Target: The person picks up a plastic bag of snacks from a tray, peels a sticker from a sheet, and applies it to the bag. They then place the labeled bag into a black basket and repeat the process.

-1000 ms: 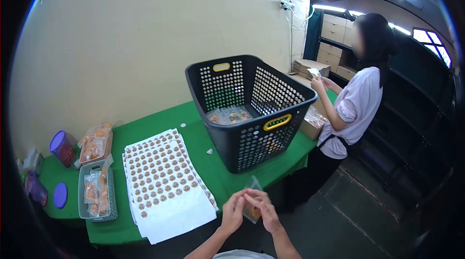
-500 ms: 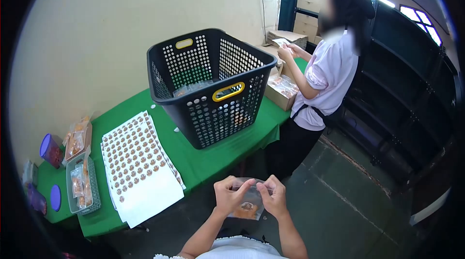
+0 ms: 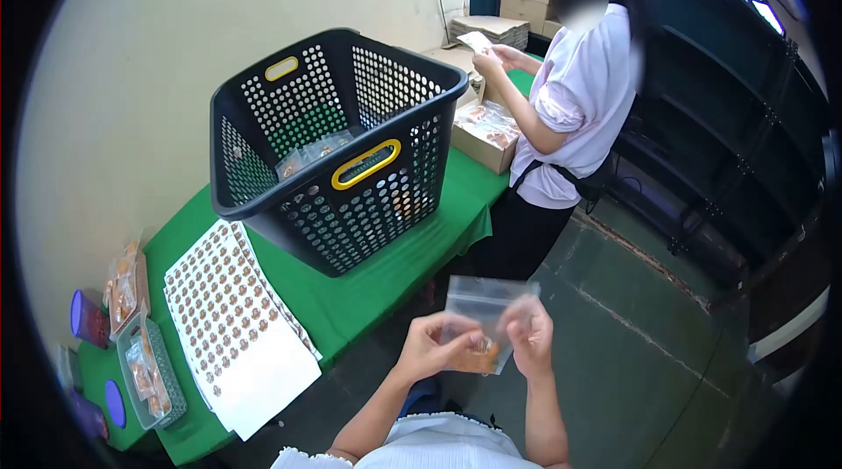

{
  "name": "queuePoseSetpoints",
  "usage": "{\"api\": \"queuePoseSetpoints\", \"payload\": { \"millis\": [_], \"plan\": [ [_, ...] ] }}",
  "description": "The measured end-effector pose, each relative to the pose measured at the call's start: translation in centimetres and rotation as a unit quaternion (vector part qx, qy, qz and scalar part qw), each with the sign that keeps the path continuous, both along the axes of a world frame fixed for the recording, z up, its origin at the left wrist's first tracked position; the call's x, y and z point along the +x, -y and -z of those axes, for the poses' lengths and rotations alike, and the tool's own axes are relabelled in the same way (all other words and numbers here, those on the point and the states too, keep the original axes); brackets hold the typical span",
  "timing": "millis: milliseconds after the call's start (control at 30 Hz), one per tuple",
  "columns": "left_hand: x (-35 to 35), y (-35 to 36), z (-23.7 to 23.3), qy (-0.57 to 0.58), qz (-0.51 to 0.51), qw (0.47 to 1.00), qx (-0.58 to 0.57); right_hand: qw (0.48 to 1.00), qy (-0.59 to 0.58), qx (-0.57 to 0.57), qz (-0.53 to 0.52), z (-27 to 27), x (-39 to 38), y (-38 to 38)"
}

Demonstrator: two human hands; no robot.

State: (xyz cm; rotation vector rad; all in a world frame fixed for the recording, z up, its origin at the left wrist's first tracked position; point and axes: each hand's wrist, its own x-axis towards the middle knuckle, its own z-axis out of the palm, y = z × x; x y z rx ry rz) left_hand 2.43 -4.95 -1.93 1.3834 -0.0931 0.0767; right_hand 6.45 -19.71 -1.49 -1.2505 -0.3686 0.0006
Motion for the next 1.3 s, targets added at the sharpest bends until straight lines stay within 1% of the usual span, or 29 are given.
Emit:
{"api": "queuePoseSetpoints", "payload": {
  "millis": [33, 67, 100, 133, 167, 200, 233, 300, 333, 367, 433, 467, 500, 567, 600, 633, 700, 767, 833, 900, 967, 1000, 1033, 1100, 1133, 1167, 1233, 1267, 1300],
  "plan": [
    [0.6, -0.2, -0.4, -0.016, -0.045, 0.999, -0.011, 1.000, -0.009, 0.022, -0.020, -0.3, 0.5, -0.7],
    [1.4, -0.7, -1.1, -0.027, -0.065, 0.997, -0.021, 0.998, -0.009, -0.061, -0.032, -0.6, 0.9, -0.9],
    [2.1, -1.2, -1.7, -0.038, -0.085, 0.995, -0.030, 0.997, -0.015, -0.063, -0.035, -0.5, 1.5, -1.2],
    [2.7, -1.6, -1.9, -0.042, -0.088, 0.995, -0.031, 0.990, 0.010, -0.133, -0.045, -0.3, 2.2, -1.5],
    [3.4, -2.1, -2.2, 0.009, -0.094, 0.996, -0.009, 0.977, 0.038, -0.202, -0.054, -0.2, 3.0, -2.0],
    [4.4, -2.6, -2.4, 0.063, -0.099, 0.993, 0.013, 0.985, 0.034, -0.161, -0.046, -0.2, 3.6, -2.8],
    [5.2, -3.3, -2.4, 0.068, -0.099, 0.993, 0.013, 0.985, 0.039, -0.161, -0.046, -0.7, 4.4, -3.4],
    [6.5, -4.5, -2.3, 0.060, -0.051, 0.993, 0.092, 0.965, 0.153, -0.214, -0.006, -1.7, 5.9, -4.2],
    [6.9, -4.9, -3.3, 0.019, -0.040, 0.997, 0.071, 0.978, 0.126, -0.163, -0.014, -1.3, 6.4, -4.6],
    [7.3, -5.3, -3.6, 0.019, -0.040, 0.997, 0.071, 0.978, 0.126, -0.164, -0.015, -1.2, 6.8, -4.9],
    [8.4, -6.2, -4.0, 0.040, -0.010, 0.993, 0.111, 0.988, 0.110, -0.102, -0.036, -1.4, 7.8, -5.4],
    [9.0, -6.5, -4.1, 0.073, -0.014, 0.991, 0.114, 0.989, 0.105, -0.097, -0.048, -1.6, 8.2, -5.6],
    [9.4, -6.6, -4.7, 0.073, -0.017, 0.991, 0.113, 0.988, 0.105, -0.097, -0.051, -2.2, 8.6, -6.0],
    [9.8, -6.4, -6.3, 0.168, -0.046, 0.976, 0.129, 0.992, 0.122, -0.019, -0.026, -3.6, 9.2, -7.1],
    [9.9, -6.6, -7.0, 0.198, -0.033, 0.970, 0.137, 0.989, 0.143, -0.001, -0.028, -4.2, 9.7, -7.1],
    [10.2, -6.8, -7.9, 0.199, -0.041, 0.969, 0.140, 0.989, 0.145, 0.001, -0.035, -4.8, 10.3, -7.1],
    [10.9, -7.1, -9.3, 0.273, -0.071, 0.947, 0.153, 0.978, 0.185, 0.018, -0.094, -5.8, 11.7, -7.4],
    [11.6, -7.7, -9.3, 0.288, -0.082, 0.943, 0.148, 0.976, 0.191, 0.039, -0.097, -6.2, 12.9, -8.7],
    [12.4, -8.2, -9.3, 0.305, -0.141, 0.930, 0.149, 0.983, 0.175, -0.044, -0.044, -7.8, 13.9, -10.2],
    [12.7, -8.9, -9.6, 0.309, -0.189, 0.917, 0.166, 0.977, 0.195, 0.004, -0.083, -7.8, 15.4, -11.9],
    [12.5, -9.1, -9.6, 0.279, -0.305, 0.852, 0.322, 0.971, 0.195, 0.082, -0.113, -7.2, 16.3, -13.3],
    [13.1, -8.7, -9.3, 0.304, -0.339, 0.873, 0.174, 0.966, 0.198, 0.088, -0.139, -7.6, 17.4, -13.5],
    [13.5, -8.5, -9.6, 0.303, -0.365, 0.861, 0.183, 0.958, 0.215, 0.079, -0.173, -8.1, 18.4, -13.6],
    [13.9, -8.4, -10.4, 0.270, -0.400, 0.870, 0.104, 0.936, 0.250, 0.070, -0.237, -9.4, 20.2, -14.0],
    [14.0, -9.2, -10.1, 0.322, -0.341, 0.870, 0.150, 0.925, 0.265, 0.068, -0.264, -10.1, 21.0, -14.1],
    [14.1, -8.8, -10.4, 0.320, -0.359, 0.861, 0.166, 0.913, 0.282, 0.069, -0.287, -10.8, 21.8, -14.2],
    [14.4, -7.1, -12.5, 0.182, -0.443, 0.860, 0.175, 0.891, 0.314, 0.066, -0.320, -12.1, 23.4, -14.1],
    [14.2, -6.7, -13.0, 0.113, -0.437, 0.870, 0.200, 0.881, 0.329, 0.061, -0.334, -12.6, 24.2, -13.8],
    [13.5, -6.9, -14.5, 0.051, -0.432, 0.851, 0.296, 0.870, 0.345, 0.053, -0.348, -13.0, 25.0, -13.5]
  ]
}}
